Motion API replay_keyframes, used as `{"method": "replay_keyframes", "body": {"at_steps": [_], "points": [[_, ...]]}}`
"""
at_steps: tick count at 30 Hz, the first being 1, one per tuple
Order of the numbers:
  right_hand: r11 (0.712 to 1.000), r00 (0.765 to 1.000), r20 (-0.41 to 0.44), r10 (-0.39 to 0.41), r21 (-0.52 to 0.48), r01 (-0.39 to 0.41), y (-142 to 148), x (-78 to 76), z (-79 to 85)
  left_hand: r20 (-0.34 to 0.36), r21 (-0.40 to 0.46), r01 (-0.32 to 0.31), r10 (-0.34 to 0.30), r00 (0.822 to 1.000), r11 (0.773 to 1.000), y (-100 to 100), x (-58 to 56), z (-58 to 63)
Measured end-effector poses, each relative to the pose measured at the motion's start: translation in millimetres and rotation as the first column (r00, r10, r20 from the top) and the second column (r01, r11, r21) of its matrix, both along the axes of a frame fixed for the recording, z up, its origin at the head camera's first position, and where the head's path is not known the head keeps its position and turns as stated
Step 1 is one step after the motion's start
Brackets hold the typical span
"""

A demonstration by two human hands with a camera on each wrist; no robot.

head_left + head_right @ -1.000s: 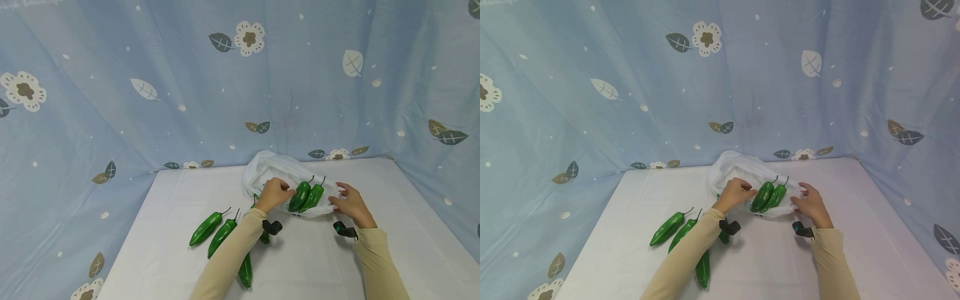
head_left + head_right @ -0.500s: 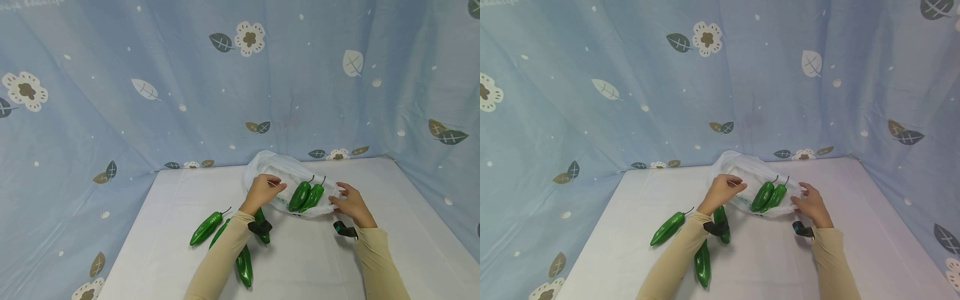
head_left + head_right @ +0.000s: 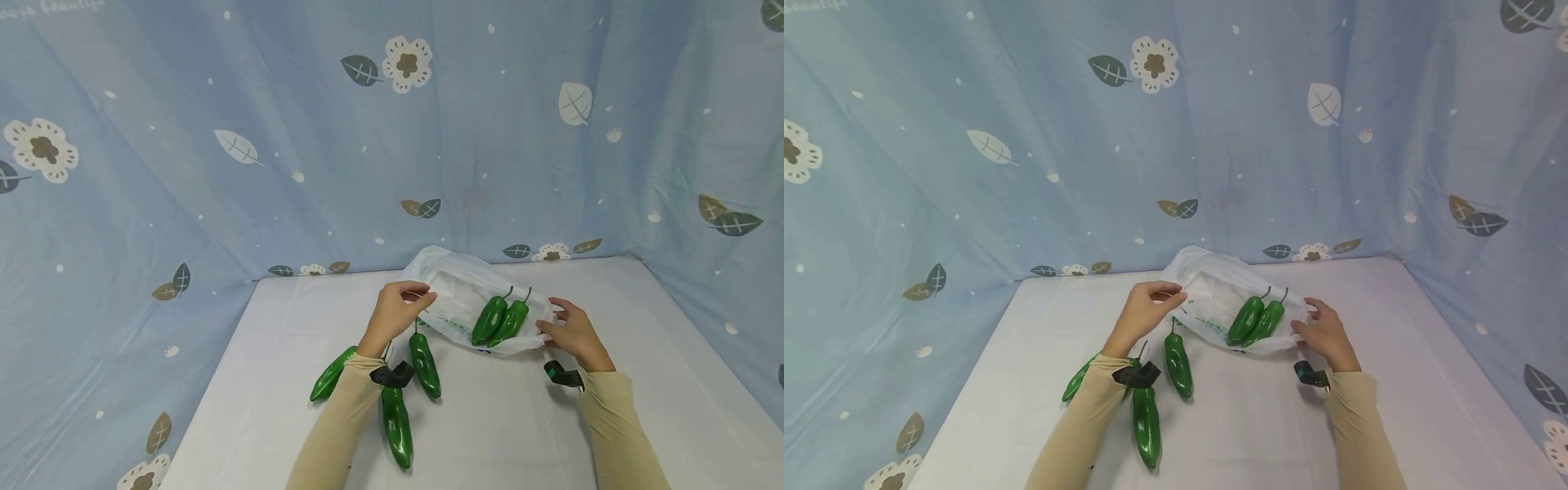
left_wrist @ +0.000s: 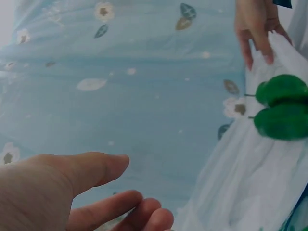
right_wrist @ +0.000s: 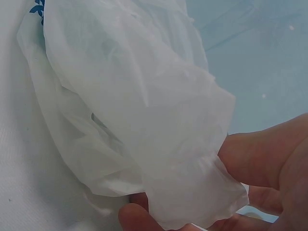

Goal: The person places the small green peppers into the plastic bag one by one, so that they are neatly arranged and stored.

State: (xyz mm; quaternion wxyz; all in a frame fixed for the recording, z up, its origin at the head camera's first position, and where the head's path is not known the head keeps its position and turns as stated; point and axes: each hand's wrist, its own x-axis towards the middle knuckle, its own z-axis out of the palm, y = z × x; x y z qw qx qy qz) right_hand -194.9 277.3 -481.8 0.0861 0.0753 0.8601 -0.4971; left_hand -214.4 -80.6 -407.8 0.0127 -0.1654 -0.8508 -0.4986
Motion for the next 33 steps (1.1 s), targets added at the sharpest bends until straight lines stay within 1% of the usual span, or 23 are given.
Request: {"method": "replay_keyframes", "body": {"at_steps": [9, 15, 20, 26, 33], "points": [[1.000, 1.000, 0.007, 0.000, -0.001, 0.000, 1.5, -1.2, 0.2, 0.002, 0.037, -0.094, 0.094, 0.996, 0.995, -32.7, 11.3, 5.9], [1.000, 1.000, 0.012, -0.003, -0.006, 0.003, 1.9, -0.2, 1.6, 0.001, 0.078, -0.128, 0.129, 0.992, 0.989, -51.0, 18.9, 5.8], [1.000, 1.000, 0.008, -0.006, -0.004, 0.006, 0.2, 1.1, 2.9, 0.024, 0.087, -0.165, 0.164, 0.986, 0.982, -67.2, 25.2, 6.3], [1.000, 1.000, 0.009, -0.007, -0.007, 0.007, -0.2, 1.7, 2.6, 0.046, 0.077, -0.226, 0.223, 0.974, 0.971, -84.2, 32.4, 7.0], [1.000, 1.000, 0.013, -0.011, -0.007, 0.011, -0.3, 1.4, 1.8, 0.080, 0.091, -0.259, 0.252, 0.964, 0.962, -103.5, 41.1, 3.3]]}}
